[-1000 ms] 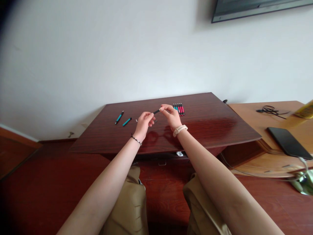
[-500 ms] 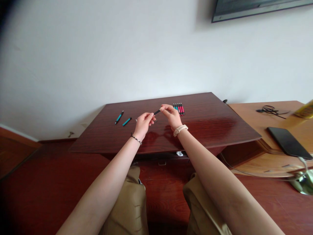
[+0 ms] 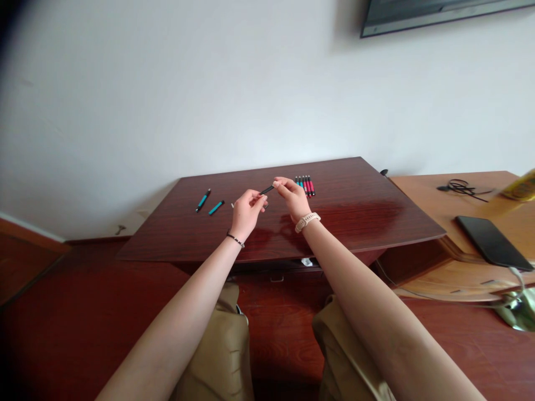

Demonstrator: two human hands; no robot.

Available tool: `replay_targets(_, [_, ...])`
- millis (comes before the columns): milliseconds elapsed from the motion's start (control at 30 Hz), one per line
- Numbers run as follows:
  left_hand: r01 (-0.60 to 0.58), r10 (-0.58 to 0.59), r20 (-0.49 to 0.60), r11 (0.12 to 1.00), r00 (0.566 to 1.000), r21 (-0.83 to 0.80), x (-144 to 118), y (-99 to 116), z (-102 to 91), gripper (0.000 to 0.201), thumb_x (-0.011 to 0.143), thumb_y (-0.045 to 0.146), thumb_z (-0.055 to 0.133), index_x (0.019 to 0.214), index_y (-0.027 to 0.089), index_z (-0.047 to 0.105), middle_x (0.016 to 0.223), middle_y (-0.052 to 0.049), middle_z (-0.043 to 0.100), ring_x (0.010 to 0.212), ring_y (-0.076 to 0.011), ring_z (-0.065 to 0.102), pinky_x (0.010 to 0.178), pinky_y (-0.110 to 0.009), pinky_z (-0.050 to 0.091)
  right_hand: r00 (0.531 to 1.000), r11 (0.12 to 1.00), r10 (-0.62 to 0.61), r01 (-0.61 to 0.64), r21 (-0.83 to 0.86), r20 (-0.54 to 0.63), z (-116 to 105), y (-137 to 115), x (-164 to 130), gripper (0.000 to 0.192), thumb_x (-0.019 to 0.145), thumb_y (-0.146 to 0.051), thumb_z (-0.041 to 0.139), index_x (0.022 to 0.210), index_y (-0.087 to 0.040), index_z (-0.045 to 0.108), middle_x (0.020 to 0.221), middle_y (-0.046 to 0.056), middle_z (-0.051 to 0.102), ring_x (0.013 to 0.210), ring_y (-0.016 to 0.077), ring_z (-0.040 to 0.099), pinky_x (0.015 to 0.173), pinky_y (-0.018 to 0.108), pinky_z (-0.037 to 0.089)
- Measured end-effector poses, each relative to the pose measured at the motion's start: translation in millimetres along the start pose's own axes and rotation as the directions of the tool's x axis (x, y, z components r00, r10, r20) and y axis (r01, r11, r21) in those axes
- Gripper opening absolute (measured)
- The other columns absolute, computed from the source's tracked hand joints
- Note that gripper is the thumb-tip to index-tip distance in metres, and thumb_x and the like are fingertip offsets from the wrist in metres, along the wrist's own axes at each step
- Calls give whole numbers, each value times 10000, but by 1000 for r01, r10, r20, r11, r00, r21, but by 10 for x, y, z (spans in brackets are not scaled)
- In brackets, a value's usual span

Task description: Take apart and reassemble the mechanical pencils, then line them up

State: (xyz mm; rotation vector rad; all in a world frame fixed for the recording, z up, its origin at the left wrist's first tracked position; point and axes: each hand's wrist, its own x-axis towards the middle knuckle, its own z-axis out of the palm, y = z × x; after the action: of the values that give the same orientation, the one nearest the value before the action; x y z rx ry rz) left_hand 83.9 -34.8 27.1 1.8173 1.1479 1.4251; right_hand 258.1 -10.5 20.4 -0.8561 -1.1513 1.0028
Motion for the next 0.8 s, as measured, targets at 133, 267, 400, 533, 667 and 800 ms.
replay_targets(133, [15,-16,38,999,999,49,-32,68,-6,212,1026,410,664,922,225,658,847,-23,774,661,-148,703,672,-255,518,1000,998,26,-27,64,5,44,-66,-37,465,762,-666,850,936,-255,718,1275,56,745,1132,230,684,1004,378,576])
replay_targets(267, [33,-35,43,999,998,44,-45,109,-35,375,1101,498,517,904,220,675,809,-25,750,624,-136,659,668,-257,491,999,999,30,-30,22,18,70,-133,-81,493,773,-706,834,926,-258,697,1188,58,758,1118,232,693,982,371,595])
replay_targets(400, [65,-64,105,998,992,-8,-41,91,-45,420,1105,519,491,888,211,676,788,-31,734,635,-136,651,647,-250,474,999,999,36,-37,31,31,66,-149,-94,490,787,-707,830,948,-265,690,987,29,724,931,189,687,905,337,596])
replay_targets(533, [58,-53,181,998,982,-19,-55,69,-30,383,1103,488,499,902,210,668,783,-23,729,635,-133,646,654,-249,469,995,996,54,-60,66,83,49,-119,-88,479,783,-681,860,979,-260,743,848,-6,662,762,152,615,802,311,584])
replay_targets(667, [51,-52,195,999,979,13,-61,28,-23,368,1108,462,489,901,213,663,782,-18,730,636,-137,646,656,-252,461,985,998,56,-60,20,166,44,-98,-93,490,772,-661,878,1008,-244,779,943,14,727,801,157,632,814,318,583])
replay_targets(800, [59,-68,213,997,975,46,-48,-29,-34,348,1096,450,507,893,213,660,775,-20,731,630,-144,649,656,-262,473,981,996,-19,35,-82,192,-5,-41,-56,463,810,-627,850,1043,-233,780,1005,32,767,832,171,660,834,337,586])
